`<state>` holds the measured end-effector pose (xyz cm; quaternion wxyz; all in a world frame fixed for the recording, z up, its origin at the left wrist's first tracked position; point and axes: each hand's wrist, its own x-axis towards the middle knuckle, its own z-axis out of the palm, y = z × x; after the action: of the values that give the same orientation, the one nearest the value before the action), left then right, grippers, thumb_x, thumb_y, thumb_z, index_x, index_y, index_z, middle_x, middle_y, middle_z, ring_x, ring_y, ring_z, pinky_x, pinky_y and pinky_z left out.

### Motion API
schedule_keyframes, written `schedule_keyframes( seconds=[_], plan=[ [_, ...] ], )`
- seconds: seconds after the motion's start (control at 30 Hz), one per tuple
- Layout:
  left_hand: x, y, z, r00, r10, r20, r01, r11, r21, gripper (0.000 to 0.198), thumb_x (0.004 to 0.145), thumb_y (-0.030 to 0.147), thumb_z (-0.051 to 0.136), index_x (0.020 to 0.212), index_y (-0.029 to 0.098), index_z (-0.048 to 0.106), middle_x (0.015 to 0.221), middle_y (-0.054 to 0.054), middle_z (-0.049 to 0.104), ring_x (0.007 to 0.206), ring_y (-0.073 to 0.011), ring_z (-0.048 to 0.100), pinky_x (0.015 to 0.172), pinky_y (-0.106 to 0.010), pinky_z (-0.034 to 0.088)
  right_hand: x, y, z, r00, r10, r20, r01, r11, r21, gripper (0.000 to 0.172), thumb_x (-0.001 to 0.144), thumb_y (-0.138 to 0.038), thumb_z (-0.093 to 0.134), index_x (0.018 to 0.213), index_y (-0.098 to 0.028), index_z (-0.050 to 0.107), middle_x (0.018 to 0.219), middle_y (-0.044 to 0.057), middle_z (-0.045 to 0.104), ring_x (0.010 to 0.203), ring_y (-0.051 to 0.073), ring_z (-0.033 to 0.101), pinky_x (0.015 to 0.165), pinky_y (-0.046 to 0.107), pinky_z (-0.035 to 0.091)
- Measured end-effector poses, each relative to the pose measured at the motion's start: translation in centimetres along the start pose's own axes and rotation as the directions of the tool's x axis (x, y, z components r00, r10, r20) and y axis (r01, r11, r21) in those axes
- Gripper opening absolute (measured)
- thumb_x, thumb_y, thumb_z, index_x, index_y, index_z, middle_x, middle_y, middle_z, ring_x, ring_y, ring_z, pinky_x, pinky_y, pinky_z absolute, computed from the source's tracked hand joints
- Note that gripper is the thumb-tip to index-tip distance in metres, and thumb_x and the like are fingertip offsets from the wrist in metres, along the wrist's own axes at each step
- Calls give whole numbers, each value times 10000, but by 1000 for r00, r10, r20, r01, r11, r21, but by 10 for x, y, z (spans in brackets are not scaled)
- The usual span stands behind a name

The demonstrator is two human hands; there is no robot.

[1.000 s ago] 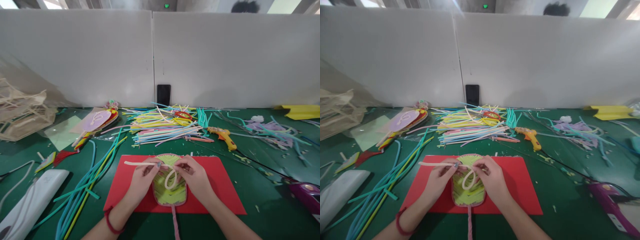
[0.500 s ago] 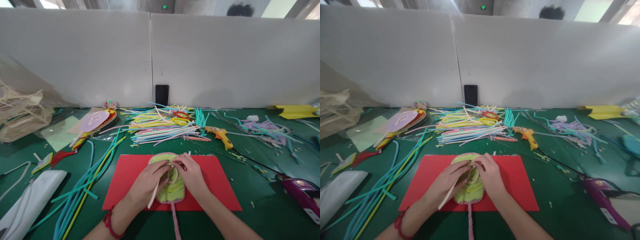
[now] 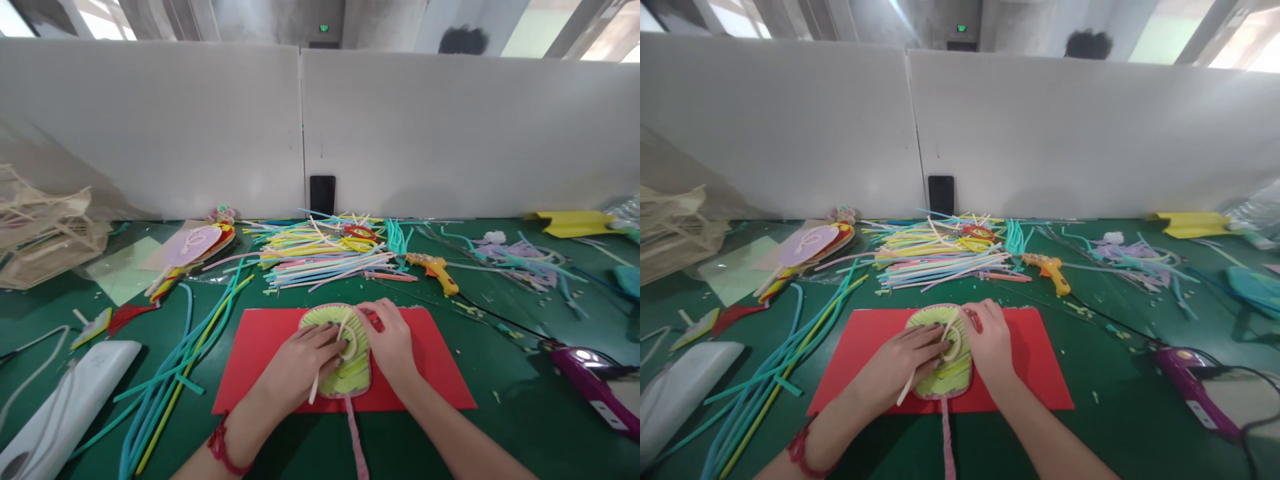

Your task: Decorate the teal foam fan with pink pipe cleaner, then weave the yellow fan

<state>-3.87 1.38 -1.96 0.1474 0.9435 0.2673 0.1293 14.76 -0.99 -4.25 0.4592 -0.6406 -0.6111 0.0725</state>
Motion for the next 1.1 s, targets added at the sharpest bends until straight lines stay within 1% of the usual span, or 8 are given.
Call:
schedule_keyframes(
  seconds=[0.17, 0.37, 0.5, 0.57, 0.7, 0.8, 0.93, 1.1],
  plan=[
    [2, 9, -2, 999, -39, 10, 39, 999, 17, 246, 927, 240, 452, 1118, 220, 606, 1193, -36, 625, 1174, -206, 533, 997, -379, 427, -3, 7, 3, 989, -62, 137, 68, 997, -39, 152, 881, -275, 515, 792, -211, 620, 773, 37, 583, 768, 189, 545, 723, 327, 456],
    [3, 14, 6, 995, -76, -63, 79, 996, 48, 203, 903, 207, 494, 1064, 194, 616, 1157, -52, 641, 1141, -214, 552, 987, -384, 425, -4, 8, 6, 976, -117, 185, 134, 987, -84, 191, 905, -273, 471, 970, -202, 636, 848, 61, 594, 832, 206, 558, 769, 349, 461],
    [3, 13, 10, 993, -62, -98, 67, 997, 46, 187, 907, 207, 487, 1045, 196, 613, 1148, -39, 643, 1123, -199, 559, 967, -361, 434, 5, 1, 1, 986, -87, 145, 100, 991, -85, 243, 929, -292, 413, 867, -190, 625, 832, 63, 612, 828, 203, 570, 754, 341, 464],
    [2, 13, 11, 993, -66, -100, 71, 997, 44, 187, 904, 212, 495, 1053, 201, 608, 1158, -32, 639, 1126, -192, 556, 970, -359, 432, 13, -1, -1, 982, -111, 153, 124, 989, -78, 242, 925, -303, 425, 847, -194, 626, 831, 57, 624, 843, 204, 578, 773, 343, 463],
    [2, 11, 15, 992, -76, -100, 80, 996, 37, 192, 910, 228, 489, 1058, 210, 609, 1191, -29, 624, 1147, -184, 540, 979, -359, 426, 36, -5, 5, 961, -197, 193, 211, 976, -55, 206, 911, -281, 449, 932, -202, 638, 892, 50, 663, 878, 188, 603, 801, 323, 479],
    [1, 9, 18, 991, -73, -115, 78, 996, 34, 195, 907, 235, 500, 1064, 217, 614, 1196, -25, 622, 1138, -176, 546, 975, -349, 431, 61, -8, 16, 942, -245, 230, 278, 953, -123, 217, 907, -263, 446, 924, -203, 654, 923, 53, 675, 905, 188, 611, 836, 322, 478],
    [1, 8, 20, 990, -77, -120, 80, 997, 24, 179, 904, 242, 507, 1039, 216, 622, 1167, -24, 636, 1122, -173, 556, 970, -345, 434, 101, -15, 40, 935, -237, 265, 293, 935, -199, 246, 908, -228, 436, 1003, -194, 659, 1023, 73, 666, 987, 198, 593, 870, 322, 460],
    [0, 9, 21, 985, -92, -148, 94, 996, 5, 186, 913, 250, 491, 1040, 218, 623, 1148, -26, 641, 1115, -164, 556, 968, -336, 432, 145, -22, 73, 901, -207, 381, 339, 884, -321, 261, 898, -176, 445, 1032, -187, 669, 1039, 83, 668, 987, 197, 599, 822, 285, 462]
  ],
)
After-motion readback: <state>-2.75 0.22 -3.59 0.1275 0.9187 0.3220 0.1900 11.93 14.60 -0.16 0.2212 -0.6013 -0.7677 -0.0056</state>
